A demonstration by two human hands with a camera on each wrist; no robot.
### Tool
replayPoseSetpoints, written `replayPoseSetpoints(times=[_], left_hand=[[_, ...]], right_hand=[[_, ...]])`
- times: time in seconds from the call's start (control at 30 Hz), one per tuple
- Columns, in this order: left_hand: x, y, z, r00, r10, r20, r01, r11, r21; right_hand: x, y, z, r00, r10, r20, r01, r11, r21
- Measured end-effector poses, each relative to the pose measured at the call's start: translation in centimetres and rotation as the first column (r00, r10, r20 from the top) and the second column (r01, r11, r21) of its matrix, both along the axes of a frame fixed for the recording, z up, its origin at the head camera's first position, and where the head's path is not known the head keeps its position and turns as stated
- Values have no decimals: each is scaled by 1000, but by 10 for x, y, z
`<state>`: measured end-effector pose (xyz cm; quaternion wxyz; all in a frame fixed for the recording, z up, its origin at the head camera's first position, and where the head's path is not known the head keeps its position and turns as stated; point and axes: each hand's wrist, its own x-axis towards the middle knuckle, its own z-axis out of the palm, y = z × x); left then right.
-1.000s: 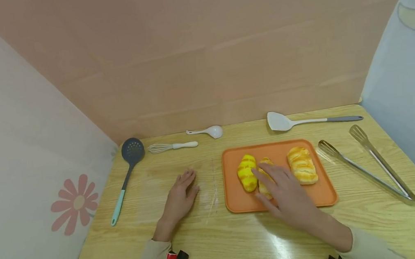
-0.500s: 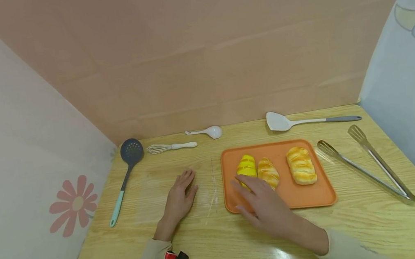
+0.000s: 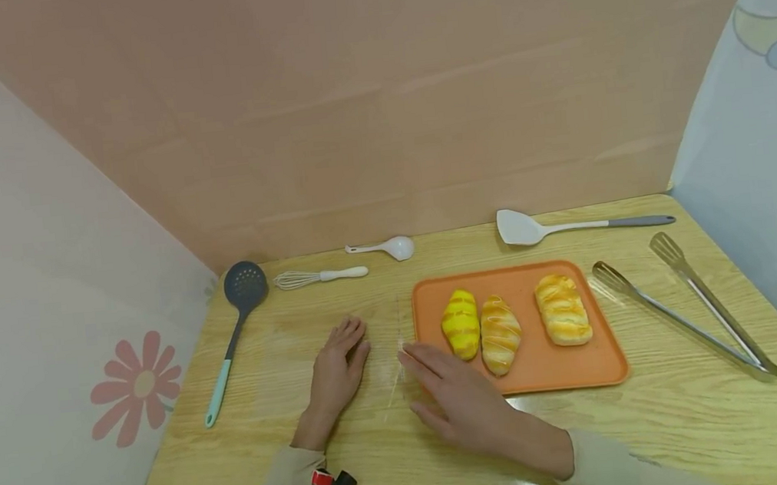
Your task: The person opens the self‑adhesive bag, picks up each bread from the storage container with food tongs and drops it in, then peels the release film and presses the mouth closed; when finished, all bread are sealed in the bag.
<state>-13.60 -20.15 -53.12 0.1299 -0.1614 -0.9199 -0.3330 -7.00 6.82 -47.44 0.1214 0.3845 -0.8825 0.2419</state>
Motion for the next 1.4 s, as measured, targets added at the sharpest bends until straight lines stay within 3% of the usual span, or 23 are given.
replayPoseSetpoints(times=[0.17, 0.27, 0.43, 0.57, 1.0, 1.23, 1.4], left_hand=[[-1, 0, 0, 999, 14, -32, -14, 1000, 4], [-2, -1, -1, 1000, 7, -19, -7, 1000, 23], [-3, 0, -1, 1000, 18, 3, -18, 997, 69], [-3, 1, -1, 999, 35, -6, -34, 995, 92], [-3, 0, -2, 995, 76, -69, -62, 979, 195], [-2, -2, -3, 993, 95, -73, -68, 949, 308], [-2, 0, -1, 989, 114, -91, -73, 925, 372]], right_hand=[[-2, -7, -3, 999, 7, 48, -7, 1000, 8], [-5, -11, -6, 993, 12, 114, -15, 1000, 25], [-9, -16, -11, 967, 25, 255, -48, 995, 84], [-10, -18, -15, 954, 34, 299, -75, 989, 125], [-11, -16, -32, 986, 28, 163, -64, 973, 220], [-11, -17, -42, 998, 6, 58, -16, 984, 177], [-11, -16, -44, 999, -8, 50, 0, 988, 152]])
